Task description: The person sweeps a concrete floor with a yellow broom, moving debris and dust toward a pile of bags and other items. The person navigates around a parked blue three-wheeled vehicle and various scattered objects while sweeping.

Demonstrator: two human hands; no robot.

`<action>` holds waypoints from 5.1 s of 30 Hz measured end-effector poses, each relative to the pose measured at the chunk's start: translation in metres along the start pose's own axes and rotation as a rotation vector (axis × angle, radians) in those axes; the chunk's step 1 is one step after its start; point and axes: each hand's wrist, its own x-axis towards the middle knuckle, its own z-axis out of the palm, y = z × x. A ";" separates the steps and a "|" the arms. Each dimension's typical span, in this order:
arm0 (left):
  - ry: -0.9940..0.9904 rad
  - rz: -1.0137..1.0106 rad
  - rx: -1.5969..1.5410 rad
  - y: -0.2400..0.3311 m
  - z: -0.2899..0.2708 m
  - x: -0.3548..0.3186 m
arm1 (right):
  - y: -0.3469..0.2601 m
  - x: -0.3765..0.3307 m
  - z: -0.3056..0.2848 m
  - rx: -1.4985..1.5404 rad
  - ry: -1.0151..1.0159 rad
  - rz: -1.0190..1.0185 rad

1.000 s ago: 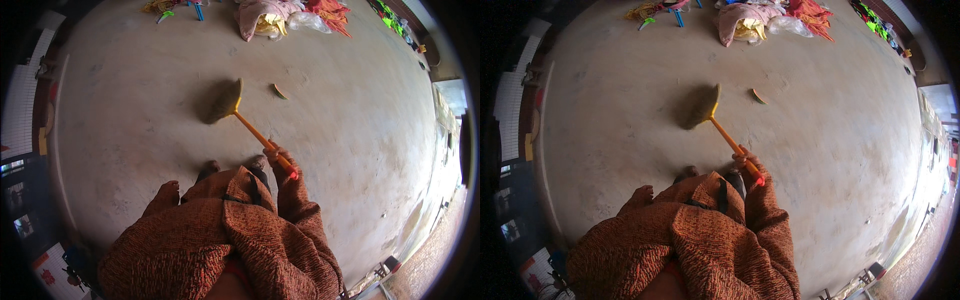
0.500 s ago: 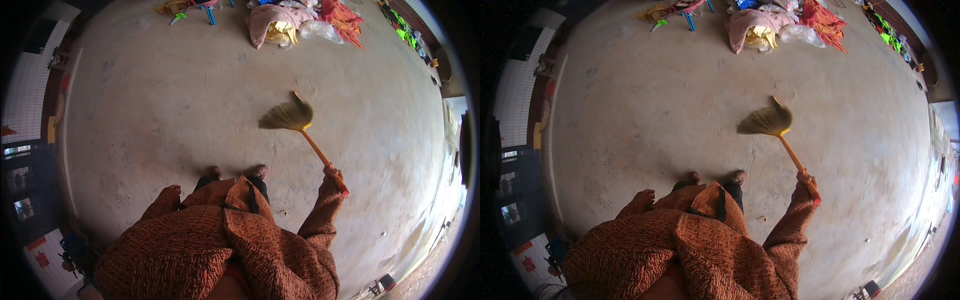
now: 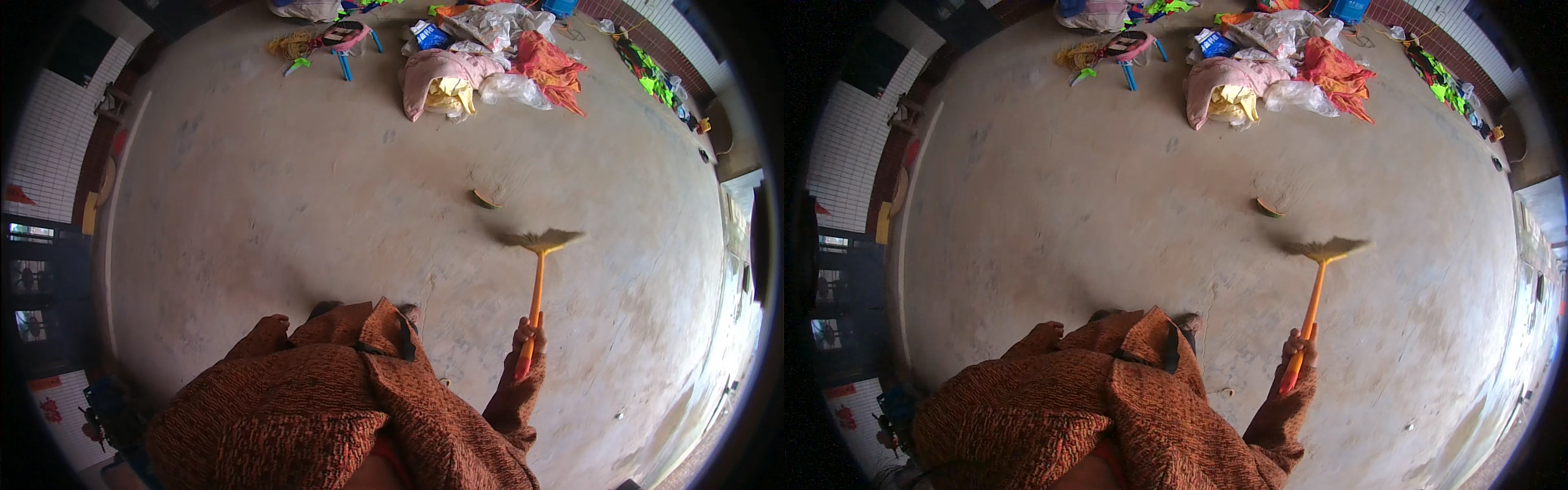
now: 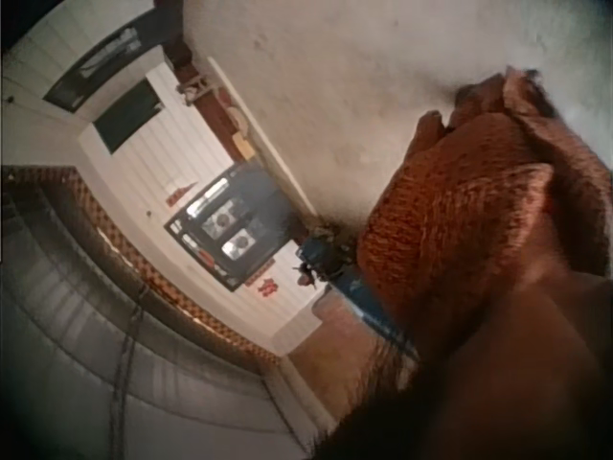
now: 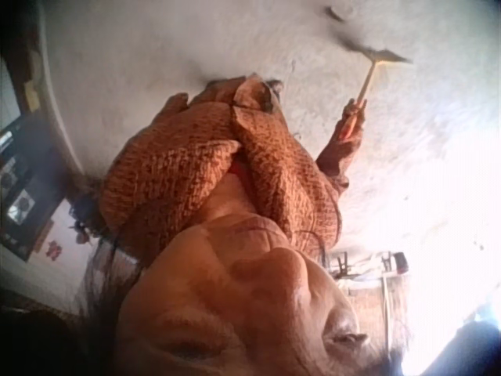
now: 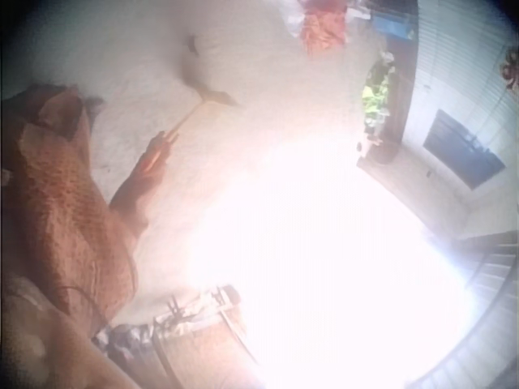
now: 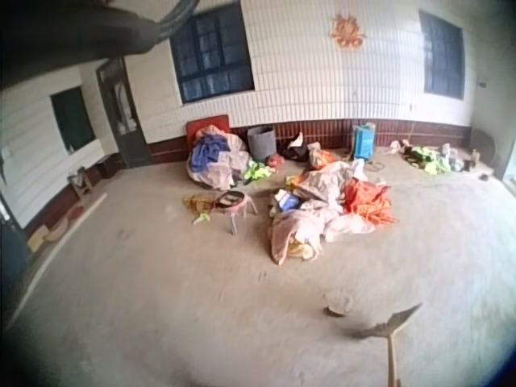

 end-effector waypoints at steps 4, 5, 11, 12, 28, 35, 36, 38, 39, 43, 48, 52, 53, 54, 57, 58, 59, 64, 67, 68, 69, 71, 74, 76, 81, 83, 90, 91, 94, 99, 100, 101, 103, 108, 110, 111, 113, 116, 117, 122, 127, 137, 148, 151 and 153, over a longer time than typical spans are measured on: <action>0.055 0.221 0.309 0.001 -0.018 0.017 | 0.023 -0.008 0.034 0.155 -0.106 0.076; 0.087 0.243 0.310 0.002 -0.021 0.021 | 0.033 -0.004 0.045 0.194 -0.133 0.122; 0.141 0.272 0.203 -0.011 -0.037 0.083 | 0.082 0.071 0.091 0.210 -0.329 0.266; 0.151 0.263 0.185 -0.010 -0.045 0.091 | 0.084 0.088 0.090 0.233 -0.329 0.270; 0.009 -0.139 -0.984 -0.067 -0.147 0.264 | 0.008 0.154 0.138 0.048 0.209 0.156; 0.151 -0.110 -1.336 -0.062 -0.125 0.266 | 0.028 0.128 0.188 -0.013 -0.110 0.292; 0.117 -0.065 -1.018 -0.046 -0.143 0.250 | 0.027 0.140 0.191 0.049 -0.146 0.373; 0.031 0.027 -0.063 0.001 -0.211 0.202 | 0.027 0.173 0.196 0.086 -0.213 0.477; 0.009 0.026 -0.064 0.018 -0.237 0.179 | 0.031 0.192 0.197 0.094 -0.259 0.531; 0.178 0.203 0.099 0.021 -0.210 0.179 | 0.065 0.289 0.202 0.076 -0.485 0.785; 0.215 0.107 -0.573 0.036 -0.209 0.182 | 0.078 0.367 0.213 0.075 -0.396 0.847; 0.252 0.217 -0.733 0.031 -0.182 0.209 | 0.022 0.333 0.233 0.111 -0.114 0.594; 0.261 0.238 -0.568 0.034 -0.183 0.210 | 0.006 0.316 0.236 0.068 -0.103 0.493; 0.247 0.251 -0.195 0.047 -0.198 0.207 | -0.010 0.286 0.247 -0.076 -0.111 0.339; 0.132 0.248 0.192 0.078 -0.247 0.194 | -0.053 0.221 0.260 -0.260 -0.082 0.005; 0.080 0.245 0.200 0.085 -0.256 0.194 | -0.066 0.214 0.251 -0.172 -0.044 -0.022; 0.148 0.240 0.243 0.092 -0.264 0.197 | -0.082 0.220 0.225 0.141 0.030 0.071; 0.311 0.347 0.256 0.117 -0.307 0.217 | -0.171 0.246 0.031 0.275 0.005 0.350; 0.188 0.250 0.179 0.131 -0.325 0.219 | -0.205 0.233 0.038 0.288 0.004 0.200; 0.168 0.221 0.134 0.132 -0.326 0.233 | -0.221 0.231 0.020 0.300 -0.065 0.251; 0.119 0.125 -0.277 0.133 -0.325 0.249 | -0.235 0.231 -0.010 0.253 -0.117 0.264; 0.038 -0.144 -1.125 0.125 -0.312 0.267 | -0.244 0.231 0.000 0.279 -0.072 0.277; 0.033 -0.286 -1.096 0.154 -0.343 0.254 | -0.261 0.224 -0.010 0.055 0.144 0.018; 0.043 -0.109 -0.573 0.159 -0.351 0.233 | -0.253 0.214 0.051 -0.045 0.206 -0.070; 0.204 0.123 -0.539 0.116 -0.296 0.261 | -0.248 0.208 0.108 -0.130 0.071 -0.148; 0.065 -0.340 -0.958 0.182 -0.355 0.222 | -0.245 0.206 0.124 -0.054 -0.031 -0.133; 0.085 -0.198 -0.804 0.178 -0.367 0.259 | -0.201 0.294 0.192 0.123 -0.336 0.062; 0.094 -0.186 -0.827 0.177 -0.365 0.270 | -0.191 0.312 0.202 0.181 -0.345 0.116; 0.093 0.154 -0.107 0.184 -0.389 0.318 | -0.174 0.355 0.213 0.113 -0.234 0.223; -0.002 0.225 -0.634 0.184 -0.405 0.384 | -0.187 0.335 0.308 -0.005 0.021 0.103; -0.043 0.074 -0.902 0.196 -0.420 0.391 | -0.194 0.322 0.329 -0.204 0.080 -0.041; -0.095 -0.077 -1.182 0.204 -0.436 0.392 | -0.201 0.319 0.332 -0.181 0.106 -0.085; 0.104 0.366 -0.453 0.187 -0.428 0.416 | -0.226 0.328 0.300 0.016 0.152 -0.069; 0.147 0.515 0.334 0.225 -0.544 0.363 | -0.269 0.346 0.236 0.096 0.158 -0.041; 0.141 0.480 0.287 0.235 -0.555 0.365 | -0.279 0.346 0.246 -0.028 0.069 -0.083; 0.136 0.471 0.270 0.238 -0.561 0.368 | -0.282 0.343 0.250 -0.087 0.030 -0.113; 0.092 0.469 0.329 0.250 -0.577 0.372 | -0.292 0.343 0.255 -0.036 0.043 -0.123; -0.007 0.408 0.352 0.271 -0.585 0.374 | -0.308 0.363 0.257 0.181 -0.046 -0.071; -0.055 0.392 0.359 0.285 -0.599 0.364 | -0.311 0.382 0.259 0.227 -0.067 -0.056; 0.100 0.514 0.392 0.266 -0.563 0.393 | -0.326 0.516 0.230 0.202 -0.182 0.075; -0.201 -0.089 -1.302 0.308 -0.594 0.366 | -0.372 0.558 0.205 0.351 -0.210 0.229; -0.152 -0.026 -0.824 0.342 -0.600 0.370 | -0.428 0.504 0.127 0.235 -0.033 -0.076; -0.119 -0.218 -0.961 0.358 -0.615 0.374 | -0.339 0.330 0.189 0.185 0.022 -0.017; -0.126 -0.116 -0.964 0.339 -0.595 0.404 | -0.311 0.296 0.226 0.352 -0.031 0.060; -0.071 -0.055 -1.136 0.327 -0.582 0.424 | -0.291 0.289 0.226 0.485 -0.092 0.147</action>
